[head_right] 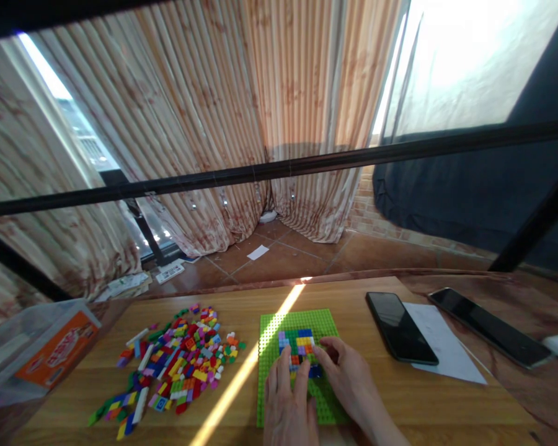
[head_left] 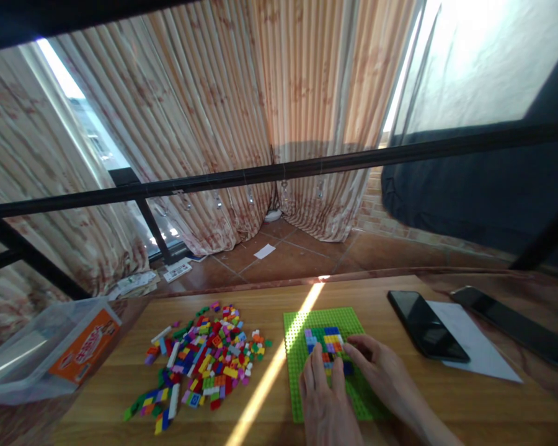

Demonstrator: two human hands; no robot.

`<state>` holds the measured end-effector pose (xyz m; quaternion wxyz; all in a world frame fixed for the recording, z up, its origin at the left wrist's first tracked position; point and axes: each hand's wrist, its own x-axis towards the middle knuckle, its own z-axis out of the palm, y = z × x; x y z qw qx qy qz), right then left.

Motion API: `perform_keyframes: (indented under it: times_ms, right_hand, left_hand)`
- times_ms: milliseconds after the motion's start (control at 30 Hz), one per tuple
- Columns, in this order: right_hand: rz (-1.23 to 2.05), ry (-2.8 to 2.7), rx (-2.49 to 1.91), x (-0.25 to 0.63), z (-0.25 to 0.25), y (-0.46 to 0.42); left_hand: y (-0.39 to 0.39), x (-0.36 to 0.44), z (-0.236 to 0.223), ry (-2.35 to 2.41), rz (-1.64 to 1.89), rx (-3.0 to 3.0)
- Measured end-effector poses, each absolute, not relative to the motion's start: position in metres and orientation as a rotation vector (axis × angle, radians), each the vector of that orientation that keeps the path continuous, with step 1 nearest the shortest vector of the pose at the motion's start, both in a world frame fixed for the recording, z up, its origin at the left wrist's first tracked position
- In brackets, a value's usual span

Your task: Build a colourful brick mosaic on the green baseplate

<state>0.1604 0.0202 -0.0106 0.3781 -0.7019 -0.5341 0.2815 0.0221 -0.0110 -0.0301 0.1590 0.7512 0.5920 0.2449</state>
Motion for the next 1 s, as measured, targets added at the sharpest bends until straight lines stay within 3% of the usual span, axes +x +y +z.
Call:
perform_keyframes:
  times_ms: [767,1000]
  right_hand:
    - [0.699,-1.367,-1.940,0.160,-0.015,0.029]
    - [0.762,-1.355,-1.912,0.161,-0.018,0.034]
  left_hand:
    - [-0.012,0.025,-0.039,1.703,0.722,2.214]
    - [-0.013,0.014,-0.017,1.610,0.646,2.264]
